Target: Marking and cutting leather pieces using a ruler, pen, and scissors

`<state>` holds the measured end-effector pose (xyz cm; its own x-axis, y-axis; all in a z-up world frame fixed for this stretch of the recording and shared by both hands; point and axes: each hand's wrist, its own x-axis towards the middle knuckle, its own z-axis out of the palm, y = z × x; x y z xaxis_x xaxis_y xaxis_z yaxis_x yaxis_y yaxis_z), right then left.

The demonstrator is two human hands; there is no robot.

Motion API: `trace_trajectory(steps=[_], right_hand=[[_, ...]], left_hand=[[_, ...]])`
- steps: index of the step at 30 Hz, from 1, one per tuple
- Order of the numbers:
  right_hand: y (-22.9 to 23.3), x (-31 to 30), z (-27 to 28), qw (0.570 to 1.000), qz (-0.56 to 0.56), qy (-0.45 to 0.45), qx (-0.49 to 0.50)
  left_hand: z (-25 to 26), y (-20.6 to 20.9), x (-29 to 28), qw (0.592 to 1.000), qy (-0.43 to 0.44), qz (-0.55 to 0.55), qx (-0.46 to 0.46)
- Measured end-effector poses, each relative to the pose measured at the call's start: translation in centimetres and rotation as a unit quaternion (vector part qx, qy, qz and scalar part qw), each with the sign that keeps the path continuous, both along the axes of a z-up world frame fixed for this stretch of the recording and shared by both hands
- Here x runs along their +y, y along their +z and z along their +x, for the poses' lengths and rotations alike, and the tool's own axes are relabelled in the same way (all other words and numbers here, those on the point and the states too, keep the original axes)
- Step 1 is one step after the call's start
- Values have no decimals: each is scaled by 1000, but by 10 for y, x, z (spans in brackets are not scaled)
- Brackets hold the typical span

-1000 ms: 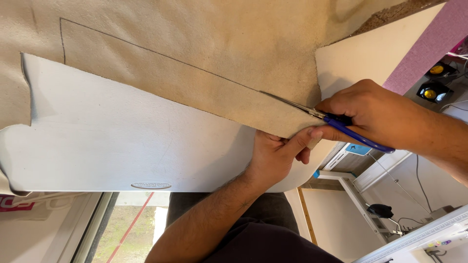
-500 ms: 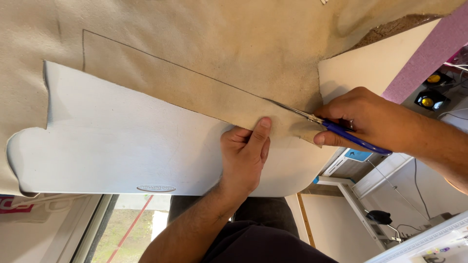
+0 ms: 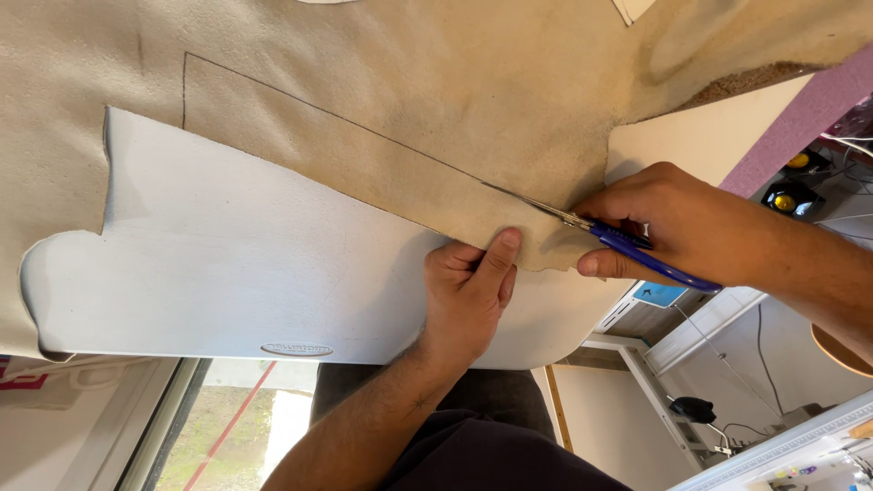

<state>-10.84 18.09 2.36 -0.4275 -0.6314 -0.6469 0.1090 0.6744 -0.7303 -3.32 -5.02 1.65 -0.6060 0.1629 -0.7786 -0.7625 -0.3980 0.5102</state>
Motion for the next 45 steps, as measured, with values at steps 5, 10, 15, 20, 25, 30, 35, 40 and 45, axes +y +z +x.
trace_trajectory(steps=[5, 10, 15, 20, 25, 30, 35, 40, 45], right_hand=[[2, -2, 0, 1000, 12, 2, 3], [3, -2, 2, 999, 33, 18, 12], [2, -3, 4, 999, 16, 12, 33], [1, -5, 4, 999, 0, -4, 37], [1, -17, -8, 1000, 18, 1, 25], [-1, -18, -10, 999, 13, 15, 45], [0, -19, -9, 999, 22, 24, 38], [1, -22, -9, 999, 22, 12, 39], [-4, -16, -3, 998, 43, 22, 46]], left_hand=[[-3, 2, -2, 1000, -22, -12, 8], [-1, 0, 0, 1000, -21, -18, 14], [-2, 1, -1, 1000, -17, -17, 13], [-4, 3, -2, 1000, -14, -12, 19], [-4, 3, -4, 999, -28, -17, 31], [-4, 4, -4, 999, -19, -8, 31], [1, -1, -1, 1000, -6, -2, 22], [1, -1, -1, 1000, -3, 1, 22], [1, -1, -2, 1000, -12, -6, 23]])
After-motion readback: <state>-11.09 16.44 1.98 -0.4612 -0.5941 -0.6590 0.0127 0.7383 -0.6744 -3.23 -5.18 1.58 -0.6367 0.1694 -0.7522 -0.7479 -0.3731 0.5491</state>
